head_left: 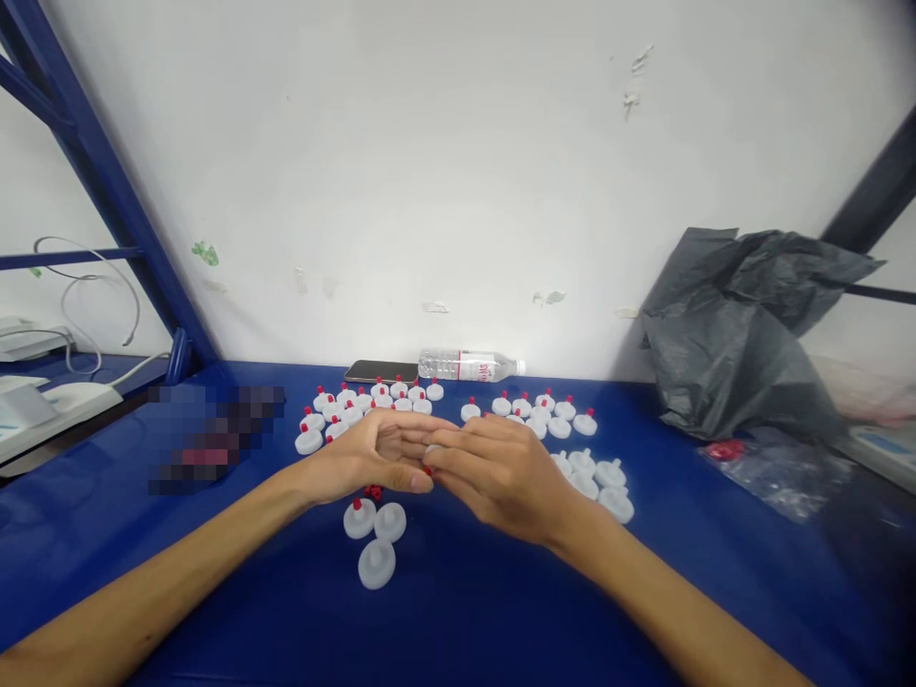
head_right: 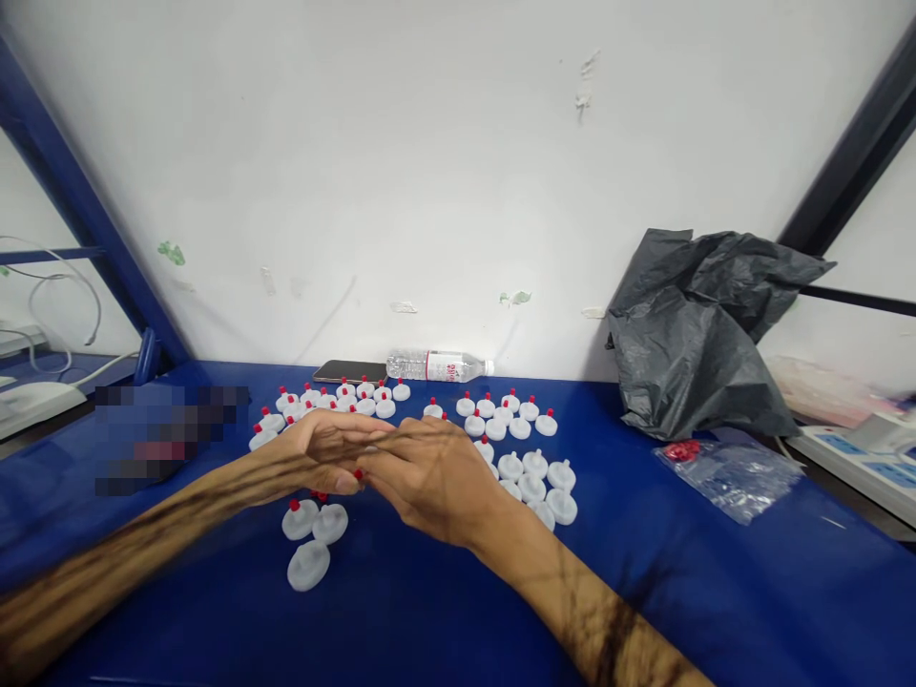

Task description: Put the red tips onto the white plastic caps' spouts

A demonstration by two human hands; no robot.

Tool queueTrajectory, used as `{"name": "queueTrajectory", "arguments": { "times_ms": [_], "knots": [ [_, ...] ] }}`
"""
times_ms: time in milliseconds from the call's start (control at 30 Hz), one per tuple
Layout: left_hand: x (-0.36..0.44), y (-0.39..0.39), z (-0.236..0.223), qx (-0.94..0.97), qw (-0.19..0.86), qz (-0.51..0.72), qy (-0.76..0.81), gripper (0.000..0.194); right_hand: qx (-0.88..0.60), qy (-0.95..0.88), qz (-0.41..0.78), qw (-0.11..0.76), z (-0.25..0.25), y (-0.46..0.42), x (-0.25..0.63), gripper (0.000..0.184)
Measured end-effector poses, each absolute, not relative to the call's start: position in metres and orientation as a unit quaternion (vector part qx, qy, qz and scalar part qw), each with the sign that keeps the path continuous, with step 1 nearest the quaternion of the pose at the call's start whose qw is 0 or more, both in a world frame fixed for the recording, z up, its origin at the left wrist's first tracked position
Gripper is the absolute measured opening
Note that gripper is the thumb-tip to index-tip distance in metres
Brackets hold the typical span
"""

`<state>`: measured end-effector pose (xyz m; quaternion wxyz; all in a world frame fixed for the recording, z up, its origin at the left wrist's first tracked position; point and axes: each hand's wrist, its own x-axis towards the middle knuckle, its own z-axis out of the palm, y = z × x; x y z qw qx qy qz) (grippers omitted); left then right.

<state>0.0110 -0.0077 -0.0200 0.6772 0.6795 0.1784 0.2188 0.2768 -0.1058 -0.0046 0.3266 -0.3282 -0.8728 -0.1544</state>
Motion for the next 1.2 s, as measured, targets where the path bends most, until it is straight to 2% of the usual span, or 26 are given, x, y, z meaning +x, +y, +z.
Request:
{"name": "queueTrajectory", "arguments": {
  "times_ms": [300,400,467,567,667,733,867,1067,1200],
  "knots": [
    [0.013,-0.013,-0.015,0.696,0.653,0.226,0.195,0.08,-0.316,-0.88,-0.145,0.325,0.001,-0.11,0.278,0.03],
    [0.016,-0.016,-0.009,0.734,0.603,0.24,0.202,0.076,-0.332,-0.874,-0.142,0.326,0.002,-0.106,0.281,0.03],
    [0.016,-0.016,-0.006,0.788,0.508,0.264,0.225,0.061,-0.355,-0.866,-0.144,0.322,0.005,-0.103,0.288,0.026],
    [0.009,-0.011,-0.001,0.878,0.28,0.269,0.281,0.032,-0.408,-0.846,-0.135,0.315,0.016,-0.099,0.309,0.015],
    [-0.003,-0.003,0.008,0.926,0.095,0.203,0.303,0.027,-0.503,-0.799,-0.124,0.305,0.033,-0.096,0.337,0.015],
    [-0.012,0.002,0.015,0.938,0.043,0.152,0.309,0.029,-0.557,-0.767,-0.119,0.297,0.045,-0.095,0.354,0.015],
    [-0.027,0.01,0.017,0.933,0.013,0.114,0.342,0.028,-0.646,-0.719,-0.09,0.24,0.063,-0.096,0.379,0.018],
    [-0.031,0.016,-0.001,0.919,-0.012,0.103,0.38,0.022,-0.686,-0.712,0.04,0.146,0.068,-0.096,0.395,0.023],
    [-0.021,0.008,0.01,0.906,0.005,0.002,0.422,0.022,-0.698,-0.706,0.086,0.086,0.065,-0.091,0.407,0.017]
  ]
}}
